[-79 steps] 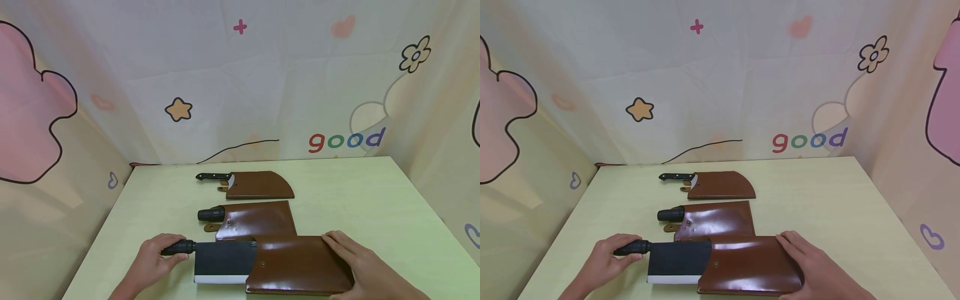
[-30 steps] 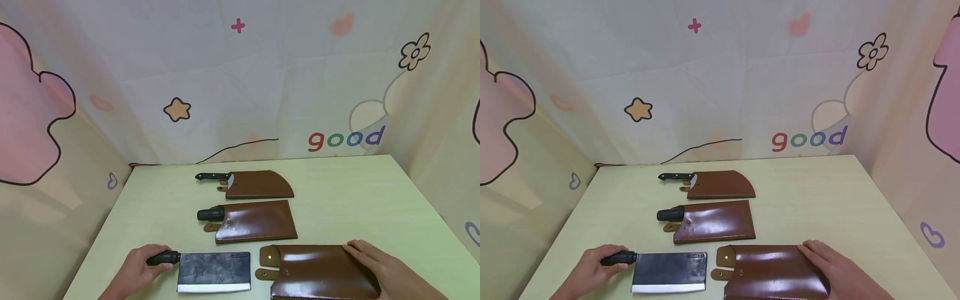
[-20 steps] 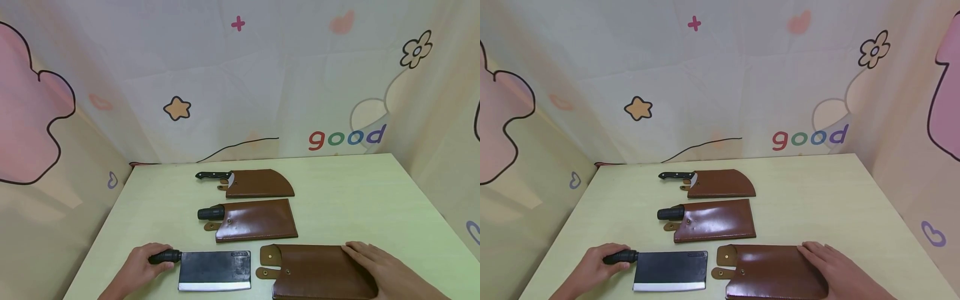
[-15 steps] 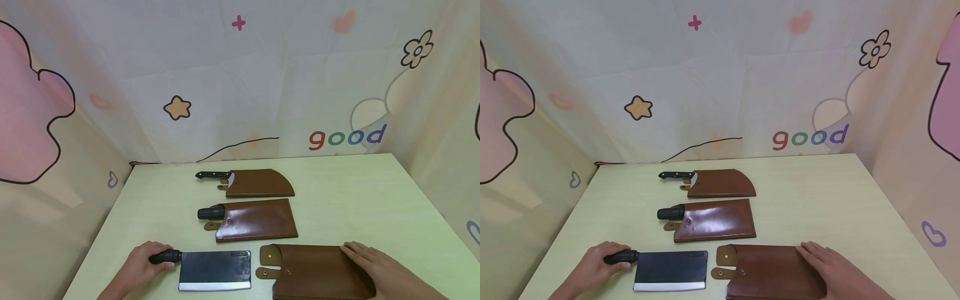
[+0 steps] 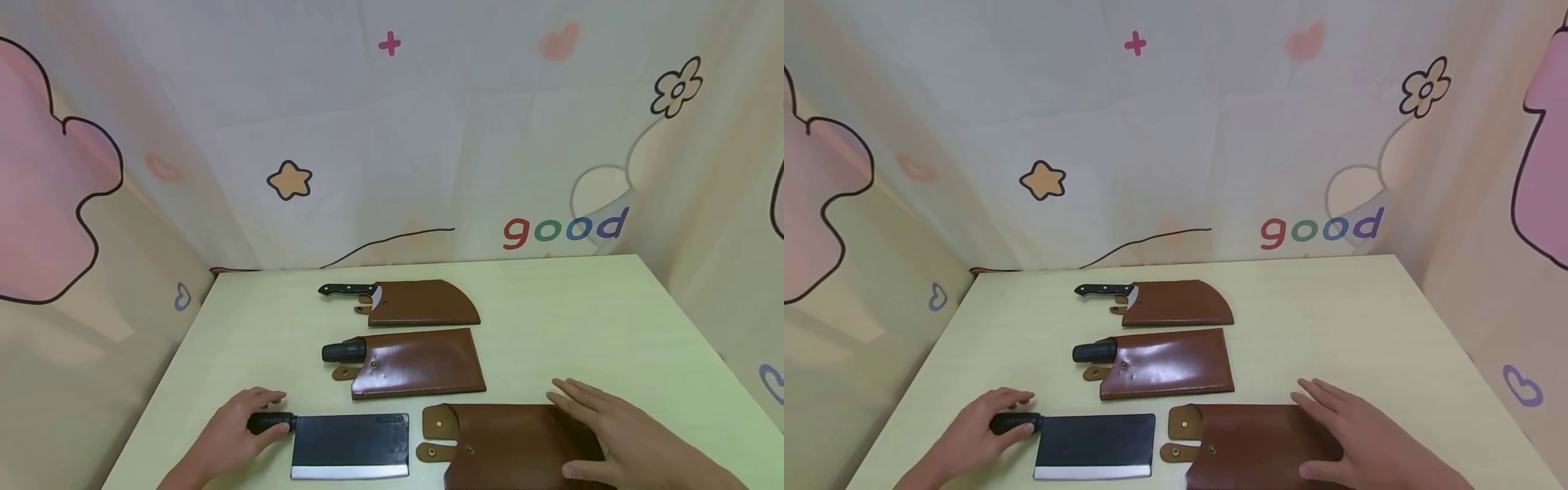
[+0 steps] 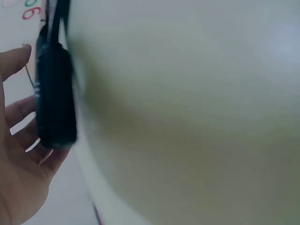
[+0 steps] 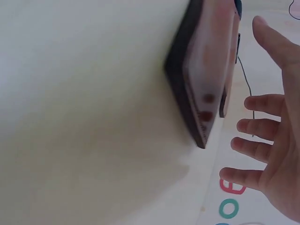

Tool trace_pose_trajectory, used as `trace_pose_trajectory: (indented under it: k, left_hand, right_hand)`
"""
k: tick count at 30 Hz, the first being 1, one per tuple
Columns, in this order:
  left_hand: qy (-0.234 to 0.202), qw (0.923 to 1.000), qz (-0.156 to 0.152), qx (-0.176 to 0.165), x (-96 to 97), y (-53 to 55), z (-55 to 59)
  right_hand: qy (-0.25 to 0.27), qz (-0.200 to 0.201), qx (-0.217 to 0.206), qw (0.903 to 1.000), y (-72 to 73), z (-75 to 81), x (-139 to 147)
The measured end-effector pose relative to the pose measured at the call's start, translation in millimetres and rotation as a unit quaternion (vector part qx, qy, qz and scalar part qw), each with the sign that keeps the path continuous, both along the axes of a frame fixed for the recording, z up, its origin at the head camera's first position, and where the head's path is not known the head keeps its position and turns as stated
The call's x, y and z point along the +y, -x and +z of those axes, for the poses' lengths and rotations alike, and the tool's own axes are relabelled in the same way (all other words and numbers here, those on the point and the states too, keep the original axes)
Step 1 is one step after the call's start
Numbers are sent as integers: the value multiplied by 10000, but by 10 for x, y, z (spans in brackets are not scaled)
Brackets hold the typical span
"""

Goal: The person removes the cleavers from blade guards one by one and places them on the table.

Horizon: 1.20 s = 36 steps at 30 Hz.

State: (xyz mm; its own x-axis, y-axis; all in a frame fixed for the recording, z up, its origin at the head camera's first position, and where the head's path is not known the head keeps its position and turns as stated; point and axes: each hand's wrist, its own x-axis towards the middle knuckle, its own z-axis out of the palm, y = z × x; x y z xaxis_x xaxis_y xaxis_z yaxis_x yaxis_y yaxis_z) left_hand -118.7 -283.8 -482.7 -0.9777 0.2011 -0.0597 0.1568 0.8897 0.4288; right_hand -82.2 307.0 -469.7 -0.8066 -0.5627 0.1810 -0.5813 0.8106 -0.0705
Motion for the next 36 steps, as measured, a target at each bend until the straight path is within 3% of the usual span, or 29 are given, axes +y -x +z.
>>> trace_pose_trajectory:
  k: [6, 12, 17, 21, 24, 28, 36]
  left_hand:
    - [59, 9985, -187, 504, 199, 145, 108]
    - [-41, 9970, -510, 580, 426, 309, 174]
    - [-212, 9911, -818, 1026, 590, 479, 234]
    - [-285, 9847, -1152, 1276, 694, 628, 284]
    - [-280, 9844, -1331, 1113, 748, 738, 293]
    - [-229, 9861, -1512, 646, 798, 878, 283]
    - [-67, 9887, -1501, 9, 845, 1054, 247]
  right_hand:
    - [261, 218, 171, 9993, 192, 198, -158]
    - [441, 413, 333, 9976, 420, 293, -361]
    - [588, 443, 229, 9970, 594, 334, -549]
    - [632, 361, -107, 9973, 730, 346, -708]
    - [573, 339, -312, 9973, 841, 326, -820]
    - [560, 433, -469, 9964, 989, 278, -939]
    - [306, 641, -966, 9928, 1214, 180, -1094]
